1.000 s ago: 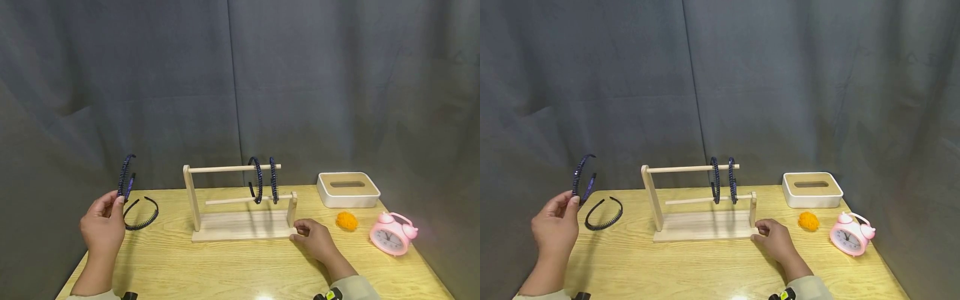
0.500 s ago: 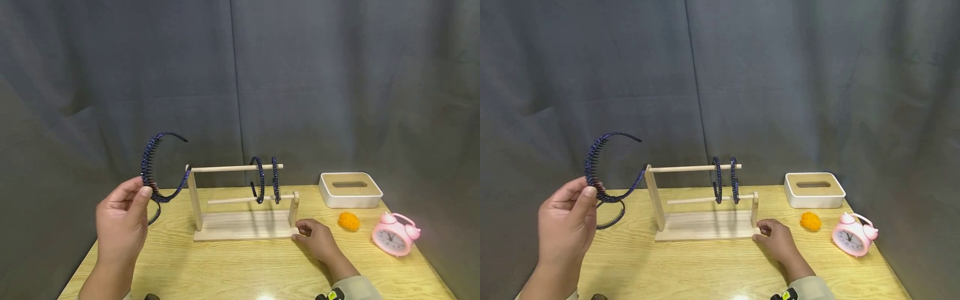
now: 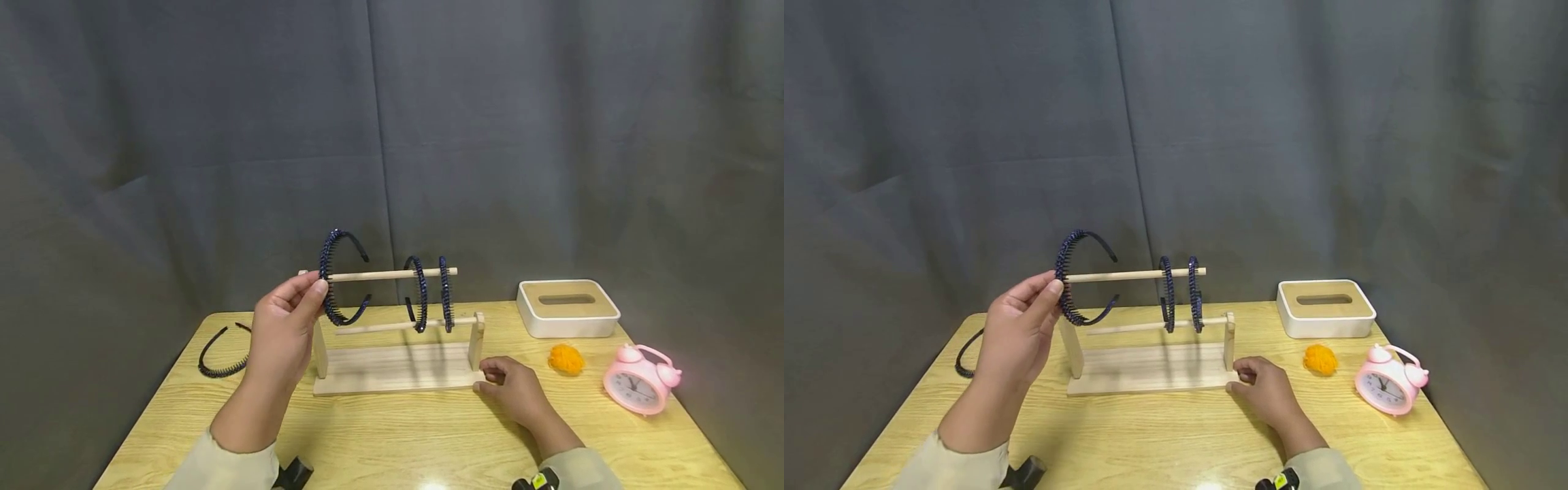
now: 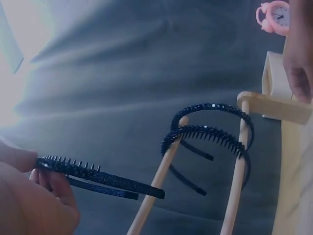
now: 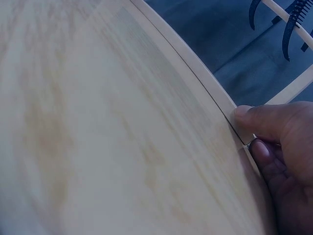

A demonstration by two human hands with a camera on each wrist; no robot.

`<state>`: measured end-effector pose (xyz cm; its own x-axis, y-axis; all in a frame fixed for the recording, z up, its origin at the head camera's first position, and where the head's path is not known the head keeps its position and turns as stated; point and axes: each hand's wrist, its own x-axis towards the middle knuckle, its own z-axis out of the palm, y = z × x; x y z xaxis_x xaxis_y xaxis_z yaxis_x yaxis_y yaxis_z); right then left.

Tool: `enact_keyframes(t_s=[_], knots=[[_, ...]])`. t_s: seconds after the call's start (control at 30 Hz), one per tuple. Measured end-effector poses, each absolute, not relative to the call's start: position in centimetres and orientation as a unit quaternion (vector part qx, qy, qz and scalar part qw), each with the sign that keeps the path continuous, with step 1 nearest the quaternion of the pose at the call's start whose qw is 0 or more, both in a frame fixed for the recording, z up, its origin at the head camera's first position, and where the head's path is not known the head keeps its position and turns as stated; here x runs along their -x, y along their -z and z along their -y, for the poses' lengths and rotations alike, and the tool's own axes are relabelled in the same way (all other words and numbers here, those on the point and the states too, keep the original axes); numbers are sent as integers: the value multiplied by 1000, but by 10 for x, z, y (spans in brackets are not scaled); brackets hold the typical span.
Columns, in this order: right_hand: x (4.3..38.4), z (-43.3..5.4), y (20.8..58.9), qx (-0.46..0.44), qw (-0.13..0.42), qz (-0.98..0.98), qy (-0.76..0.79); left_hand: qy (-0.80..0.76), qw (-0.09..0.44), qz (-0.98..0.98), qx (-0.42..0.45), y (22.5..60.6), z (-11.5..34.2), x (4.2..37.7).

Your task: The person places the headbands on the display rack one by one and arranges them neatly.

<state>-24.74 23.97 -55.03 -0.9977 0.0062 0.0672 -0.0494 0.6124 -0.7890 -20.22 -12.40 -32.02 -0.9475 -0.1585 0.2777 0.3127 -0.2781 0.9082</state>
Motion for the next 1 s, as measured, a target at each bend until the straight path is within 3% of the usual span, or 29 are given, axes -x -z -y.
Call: enact_keyframes(t_s=[0.23, 0.4, 1.0], knots=[[245, -238, 550, -7, 21, 894, -448, 786, 83, 612, 30, 319, 109, 222], [246, -236, 546, -9, 33, 897, -441, 772, 69, 632, 15, 326, 98, 223], [245, -238, 545, -10, 28, 897, -440, 687, 142, 712, 20, 374, 73, 213]])
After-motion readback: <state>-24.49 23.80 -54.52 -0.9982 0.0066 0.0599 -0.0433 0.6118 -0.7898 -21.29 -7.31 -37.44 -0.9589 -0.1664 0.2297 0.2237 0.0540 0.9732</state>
